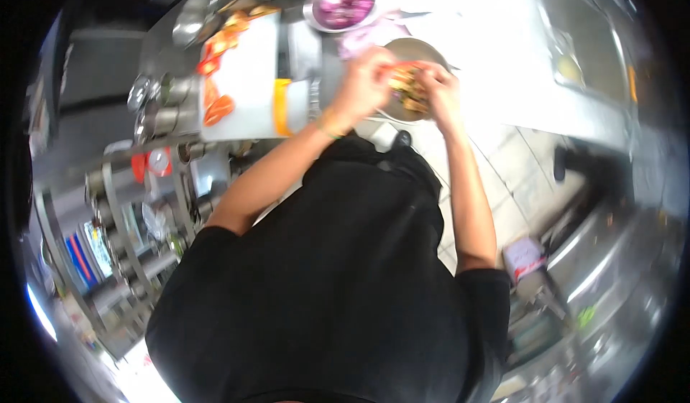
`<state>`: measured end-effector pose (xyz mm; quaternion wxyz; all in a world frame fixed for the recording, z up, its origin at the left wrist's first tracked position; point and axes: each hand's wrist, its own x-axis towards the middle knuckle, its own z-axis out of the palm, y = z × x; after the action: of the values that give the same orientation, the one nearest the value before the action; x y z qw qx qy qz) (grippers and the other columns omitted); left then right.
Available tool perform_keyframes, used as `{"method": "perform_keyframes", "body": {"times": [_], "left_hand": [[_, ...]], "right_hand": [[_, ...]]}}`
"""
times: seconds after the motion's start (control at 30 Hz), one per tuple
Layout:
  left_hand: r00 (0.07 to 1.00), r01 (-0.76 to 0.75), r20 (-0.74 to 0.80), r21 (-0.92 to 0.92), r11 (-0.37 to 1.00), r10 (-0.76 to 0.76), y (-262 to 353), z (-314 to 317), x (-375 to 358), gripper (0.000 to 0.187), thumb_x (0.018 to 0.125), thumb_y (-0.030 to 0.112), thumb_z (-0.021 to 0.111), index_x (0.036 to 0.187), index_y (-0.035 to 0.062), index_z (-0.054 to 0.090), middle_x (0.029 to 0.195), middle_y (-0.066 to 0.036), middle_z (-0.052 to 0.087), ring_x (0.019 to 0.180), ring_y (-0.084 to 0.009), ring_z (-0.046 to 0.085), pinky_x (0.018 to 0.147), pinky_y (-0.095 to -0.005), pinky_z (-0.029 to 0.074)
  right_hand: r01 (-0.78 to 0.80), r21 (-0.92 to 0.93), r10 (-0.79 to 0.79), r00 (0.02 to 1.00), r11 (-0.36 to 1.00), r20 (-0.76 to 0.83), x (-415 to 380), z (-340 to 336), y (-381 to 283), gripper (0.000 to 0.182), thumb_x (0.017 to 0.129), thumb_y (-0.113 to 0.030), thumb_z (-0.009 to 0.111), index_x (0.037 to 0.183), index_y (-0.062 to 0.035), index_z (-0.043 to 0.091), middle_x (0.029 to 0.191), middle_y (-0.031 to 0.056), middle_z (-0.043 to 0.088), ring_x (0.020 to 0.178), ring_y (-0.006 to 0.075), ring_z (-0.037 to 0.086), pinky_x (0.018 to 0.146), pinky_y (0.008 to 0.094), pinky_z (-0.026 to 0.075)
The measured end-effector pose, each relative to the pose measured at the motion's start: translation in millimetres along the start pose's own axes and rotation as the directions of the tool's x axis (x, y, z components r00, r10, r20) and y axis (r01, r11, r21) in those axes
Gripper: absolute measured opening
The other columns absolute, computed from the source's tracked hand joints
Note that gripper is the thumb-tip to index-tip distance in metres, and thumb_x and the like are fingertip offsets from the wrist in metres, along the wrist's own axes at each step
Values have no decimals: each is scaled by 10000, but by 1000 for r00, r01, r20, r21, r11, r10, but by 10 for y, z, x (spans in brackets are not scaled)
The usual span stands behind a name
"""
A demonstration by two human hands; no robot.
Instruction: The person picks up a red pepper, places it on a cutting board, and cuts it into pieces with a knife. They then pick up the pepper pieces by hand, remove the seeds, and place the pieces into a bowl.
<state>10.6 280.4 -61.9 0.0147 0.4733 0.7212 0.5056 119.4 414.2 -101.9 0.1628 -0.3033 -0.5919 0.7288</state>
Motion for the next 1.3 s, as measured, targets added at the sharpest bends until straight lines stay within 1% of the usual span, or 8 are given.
{"method": "perform_keyframes", "body": {"times": [0.13,0.3,0.6,0.77,0.9,1.0,1.13,1.3], "left_hand": [[993,89,79,-7,996,-88,329,-120,-3,107,777,4,593,848,7,513,867,-150,523,770,-368,569,656,-445,464],[988,139,-66,10,990,-138,21,-627,-94,99,774,-3,588,844,21,523,863,-150,525,737,-376,574,635,-456,456],[833,473,-345,40,880,-432,-1216,-2407,-1115,123,748,-71,653,782,-16,549,798,-126,547,615,-239,617,528,-313,490],[842,406,-420,82,910,-338,-1270,-3008,-1448,343,771,-23,677,1101,10,590,1058,-129,626,594,-202,568,559,-311,473],[580,814,73,-24,580,-811,-800,-3473,-2102,289,844,108,641,1123,34,619,1109,-138,634,966,-299,619,839,-356,492],[603,796,245,-243,555,-759,-1004,-3298,-3279,291,877,192,627,1132,57,660,1120,-118,667,1052,-225,617,930,-327,459],[475,728,342,-670,144,-811,-1305,-3706,-3549,254,940,189,545,950,-39,658,785,-83,686,770,-141,666,747,-245,501],[575,750,330,-577,323,-748,-1181,-3780,-2827,264,946,211,533,937,-31,638,720,-67,645,706,-131,630,722,-268,495]], "right_hand": [[-136,-36,139,986,990,95,-103,119,-61,358,845,-79,570,1196,-7,582,1080,121,620,902,166,606,748,284,504],[396,-844,-518,838,361,172,-89,97,36,294,799,-63,617,1088,-7,631,1148,204,601,1010,344,584,869,398,477],[512,-643,-405,856,569,322,136,2170,-403,133,813,-98,667,896,4,646,842,153,659,739,258,637,685,324,487],[566,-752,-278,823,338,495,652,3757,-263,330,785,-205,708,1081,-93,613,786,114,675,714,278,662,655,371,511],[563,-823,-250,788,-79,563,1079,4469,-55,520,769,-386,701,1192,-133,534,831,127,700,788,312,678,694,418,533],[522,-838,-200,814,-156,545,1240,4672,3,528,754,-436,705,1057,-48,514,757,177,678,716,332,679,630,418,535],[486,-849,-124,848,-205,515,1291,4618,43,537,761,-441,696,1052,-20,534,766,177,682,735,328,685,643,415,539],[449,-881,-118,876,-150,467,1348,4604,-1,530,772,-467,660,1006,1,581,839,184,696,780,326,691,699,406,548]]}}
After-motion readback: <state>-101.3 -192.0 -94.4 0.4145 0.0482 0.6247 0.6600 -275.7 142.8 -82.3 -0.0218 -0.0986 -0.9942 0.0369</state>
